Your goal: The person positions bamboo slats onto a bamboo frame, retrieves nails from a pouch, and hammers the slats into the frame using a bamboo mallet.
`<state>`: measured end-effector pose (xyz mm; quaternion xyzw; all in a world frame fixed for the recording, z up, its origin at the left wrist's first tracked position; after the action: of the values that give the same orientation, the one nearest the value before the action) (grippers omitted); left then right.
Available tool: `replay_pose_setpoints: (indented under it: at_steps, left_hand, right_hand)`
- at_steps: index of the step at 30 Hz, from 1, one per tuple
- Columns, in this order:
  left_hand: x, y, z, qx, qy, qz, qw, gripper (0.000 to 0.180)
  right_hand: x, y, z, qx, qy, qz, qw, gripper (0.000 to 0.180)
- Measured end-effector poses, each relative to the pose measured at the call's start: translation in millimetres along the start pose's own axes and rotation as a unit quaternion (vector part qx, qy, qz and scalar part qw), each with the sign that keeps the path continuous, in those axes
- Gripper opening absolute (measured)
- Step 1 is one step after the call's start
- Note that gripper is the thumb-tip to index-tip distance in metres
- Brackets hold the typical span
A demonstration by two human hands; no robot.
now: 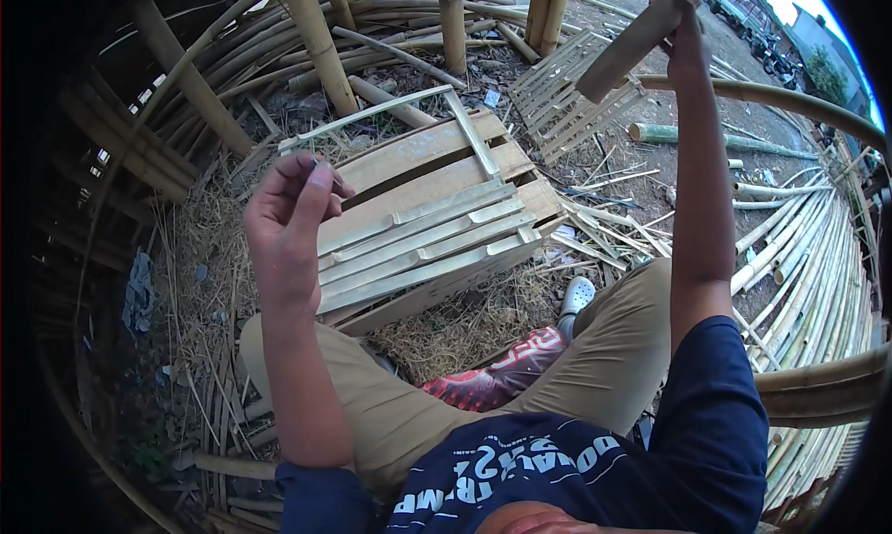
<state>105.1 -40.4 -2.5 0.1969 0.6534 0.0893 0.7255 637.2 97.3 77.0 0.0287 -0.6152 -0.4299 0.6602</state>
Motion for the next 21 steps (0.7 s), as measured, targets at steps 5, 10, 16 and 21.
replay_pose_setpoints:
  at_steps: [5,10,16,21]
  left_hand:
    - [-10,-4,-34,-0.080,-0.069,0.001,0.994,0.018]
    - [-2,-9,-71,-0.114,-0.064,-0.031,0.991,0.019]
    - [-1,18,-117,-0.121,0.027,-0.051,0.991,0.023]
    - [70,14,-146,-0.140,0.134,-0.192,0.962,0.018]
  right_hand:
    - [81,-77,74,0.234,0.100,0.174,0.951,0.071]
    - [67,-198,124,0.302,0.070,0.322,0.895,0.063]
    - [23,-227,156,0.347,0.058,0.353,0.867,0.058]
    - [-62,-236,167,0.362,-0.070,0.304,0.878,0.059]
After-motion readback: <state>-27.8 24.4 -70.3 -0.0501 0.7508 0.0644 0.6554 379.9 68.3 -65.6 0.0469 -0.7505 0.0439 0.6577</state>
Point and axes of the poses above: each hand's wrist, its own y-axis towards the middle knuckle, its own z-axis out of the palm, x = y × z, the point moved 5 cm from there along y, towards the middle knuckle, and after that the axes turned 6 degrees about x, right-handed, at the moved point
